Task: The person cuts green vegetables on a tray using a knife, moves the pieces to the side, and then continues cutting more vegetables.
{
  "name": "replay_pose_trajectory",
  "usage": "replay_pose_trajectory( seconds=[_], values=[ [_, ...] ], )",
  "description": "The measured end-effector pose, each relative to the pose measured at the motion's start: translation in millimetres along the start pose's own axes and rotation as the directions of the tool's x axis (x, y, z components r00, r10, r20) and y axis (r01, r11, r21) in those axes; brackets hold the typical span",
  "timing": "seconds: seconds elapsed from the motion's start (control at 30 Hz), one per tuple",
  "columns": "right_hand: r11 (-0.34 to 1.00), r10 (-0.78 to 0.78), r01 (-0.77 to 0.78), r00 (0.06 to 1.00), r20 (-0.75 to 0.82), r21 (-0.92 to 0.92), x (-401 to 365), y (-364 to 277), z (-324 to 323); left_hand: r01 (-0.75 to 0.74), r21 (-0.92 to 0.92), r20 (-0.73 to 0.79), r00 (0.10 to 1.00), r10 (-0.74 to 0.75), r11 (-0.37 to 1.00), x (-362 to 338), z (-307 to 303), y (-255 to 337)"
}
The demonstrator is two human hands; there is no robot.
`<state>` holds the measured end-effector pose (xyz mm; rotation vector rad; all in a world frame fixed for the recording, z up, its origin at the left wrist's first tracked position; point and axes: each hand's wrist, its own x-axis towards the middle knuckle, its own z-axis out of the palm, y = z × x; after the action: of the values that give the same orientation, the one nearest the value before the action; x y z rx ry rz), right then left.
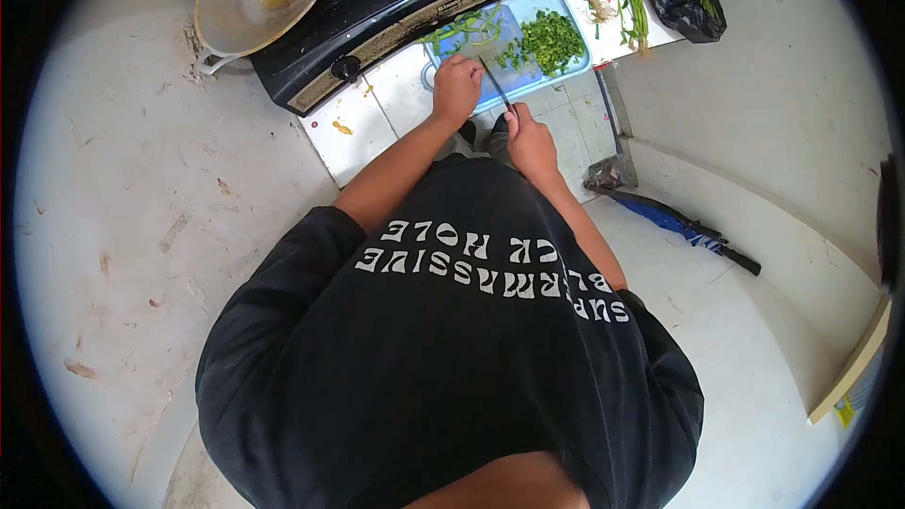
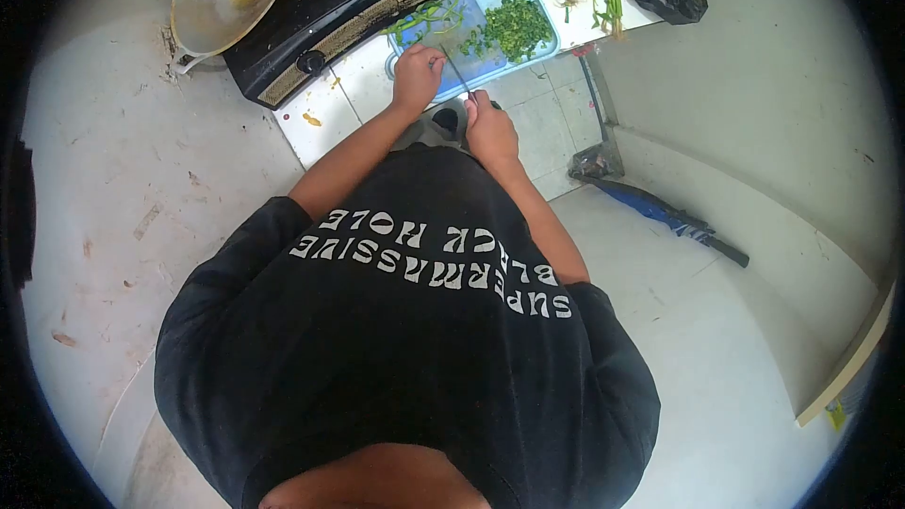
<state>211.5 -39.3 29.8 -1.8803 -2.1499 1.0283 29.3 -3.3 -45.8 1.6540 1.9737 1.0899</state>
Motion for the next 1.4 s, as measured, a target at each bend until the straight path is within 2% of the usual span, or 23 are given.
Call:
replay_pose_trajectory(
  seconds=[0.1,0.17,0.2,0.27,0.3,0.37,0.5,0.57,0.67,0.8,0.9,0.97,1.07,1.13,1.27,1.33,1.4],
  values=[
    [0.999,0.008,-0.007,1.0,0.022,-0.042,5.3,-1.8,3.5,0.009,-0.023,-0.011,1.0,-0.009,1.0,2.0,-0.1,0.0],
    [0.997,0.011,-0.009,1.0,0.028,-0.074,6.7,-0.9,4.4,0.098,-0.058,0.039,0.995,-0.096,0.993,5.8,-1.8,5.4],
    [0.998,-0.006,0.007,1.0,0.013,-0.055,7.8,0.3,6.3,0.094,-0.059,0.038,0.995,-0.092,0.994,5.6,0.6,3.9],
    [0.999,-0.029,0.029,1.0,-0.009,-0.034,7.3,2.9,8.5,0.227,-0.061,0.07,0.972,-0.223,0.972,6.9,2.4,-1.0],
    [1.0,0.004,-0.004,1.0,0.006,-0.028,-0.8,5.2,6.4,0.223,-0.061,0.069,0.973,-0.219,0.973,9.8,-3.4,3.7],
    [0.999,0.033,-0.032,0.999,0.025,-0.026,-5.7,10.3,5.4,0.439,0.079,0.119,0.887,-0.445,0.895,14.0,-18.6,18.0],
    [0.998,0.048,-0.047,0.998,-0.028,0.05,-4.0,16.9,3.5,0.423,0.045,0.093,0.9,-0.425,0.905,8.8,-15.1,-0.2],
    [0.997,0.041,-0.039,0.999,-0.029,0.06,-3.7,11.4,2.7,0.323,-0.006,0.089,0.943,-0.321,0.946,5.9,-19.9,0.3],
    [0.997,0.032,-0.029,0.999,-0.037,0.065,-4.8,2.0,-4.2,0.265,-0.074,0.136,0.958,-0.254,0.961,-1.2,-15.5,-17.3],
    [1.0,-0.003,0.002,1.0,0.012,0.029,-11.5,-3.4,-4.8,0.303,-0.138,0.145,0.948,-0.283,0.943,-0.1,-17.0,-15.5],
    [1.0,-0.001,0.001,1.0,0.023,0.009,-11.6,-3.2,-1.0,0.306,-0.122,0.079,0.951,-0.298,0.944,2.7,-16.5,-12.5],
    [1.0,0.015,-0.014,1.0,0.028,-0.007,-10.9,-1.3,2.2,0.334,-0.023,0.128,0.936,-0.328,0.942,6.4,-19.3,-6.4],
    [1.0,0.019,-0.018,0.999,0.037,-0.025,-5.9,-2.5,6.5,0.331,0.007,0.137,0.934,-0.329,0.944,7.9,-18.3,-4.9],
    [0.998,-0.025,0.026,1.0,0.015,-0.056,-0.7,-6.7,1.3,0.324,0.02,0.137,0.936,-0.323,0.946,7.4,-16.8,-7.8],
    [0.999,0.021,-0.022,0.999,-0.041,-0.028,-2.1,6.0,11.2,0.328,-0.003,0.159,0.933,-0.324,0.945,7.4,-18.6,-9.1],
    [0.998,0.005,0.003,0.993,-0.122,0.066,-8.0,15.4,8.7,0.296,-0.027,0.135,0.948,-0.29,0.955,6.4,-21.1,-10.4],
    [0.998,0.031,-0.025,0.996,-0.089,0.06,-8.6,16.0,3.4,0.258,-0.056,0.126,0.96,-0.249,0.965,-0.1,-18.3,-10.8]
  ],
)
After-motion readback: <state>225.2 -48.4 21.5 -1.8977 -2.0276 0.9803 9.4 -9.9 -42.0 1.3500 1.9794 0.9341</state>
